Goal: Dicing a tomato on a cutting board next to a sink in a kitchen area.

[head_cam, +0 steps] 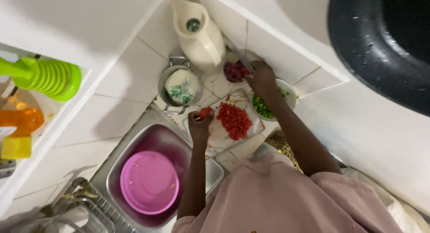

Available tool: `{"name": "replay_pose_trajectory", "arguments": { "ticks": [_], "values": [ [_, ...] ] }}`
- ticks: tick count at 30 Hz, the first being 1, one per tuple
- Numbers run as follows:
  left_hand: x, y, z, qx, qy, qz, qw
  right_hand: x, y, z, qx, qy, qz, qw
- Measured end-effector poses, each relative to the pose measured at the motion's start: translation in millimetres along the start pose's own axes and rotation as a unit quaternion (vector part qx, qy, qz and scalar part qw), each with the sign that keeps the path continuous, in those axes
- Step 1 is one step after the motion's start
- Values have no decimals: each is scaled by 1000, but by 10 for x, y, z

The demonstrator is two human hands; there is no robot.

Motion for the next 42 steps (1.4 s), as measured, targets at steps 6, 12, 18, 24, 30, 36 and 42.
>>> {"name": "replay_pose_trajectory", "arguments": {
  "ticks": [6, 12, 18, 24, 30, 36, 42],
  "values": [
    [152, 40, -340, 54, -4, 31, 998, 503, 1312, -578, -99, -107, -99, 984],
    [82, 324, -307, 84, 9, 4, 996, -399, 2411, -432, -146, -37, -217, 964],
    [100, 391, -378, 73, 8, -35, 997, -724, 2592, -988, -125, -38, -240, 962],
    [122, 471, -274, 52, -58, -48, 996, -965, 2735, -950, -130, 9, -230, 964],
    [140, 470, -267, 42, -63, -86, 993, -1081, 2825, -993, -125, 54, -228, 964],
    [117, 583, 13, 30, -86, -109, 990, -1306, 2404, -950, -156, 64, -219, 961],
    [34, 450, -135, 23, -101, -123, 987, -1303, 2463, -976, -183, 85, -228, 953]
  ]
}}
Point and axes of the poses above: each hand's wrist, its own y-axis away from the middle knuckle, its own x-axis out of the back of the hand, z = x × y, the point moved 10 cm from there along -y, towards the middle knuckle, and after that the axes turned 1 degree about x, right-handed, at the moved point
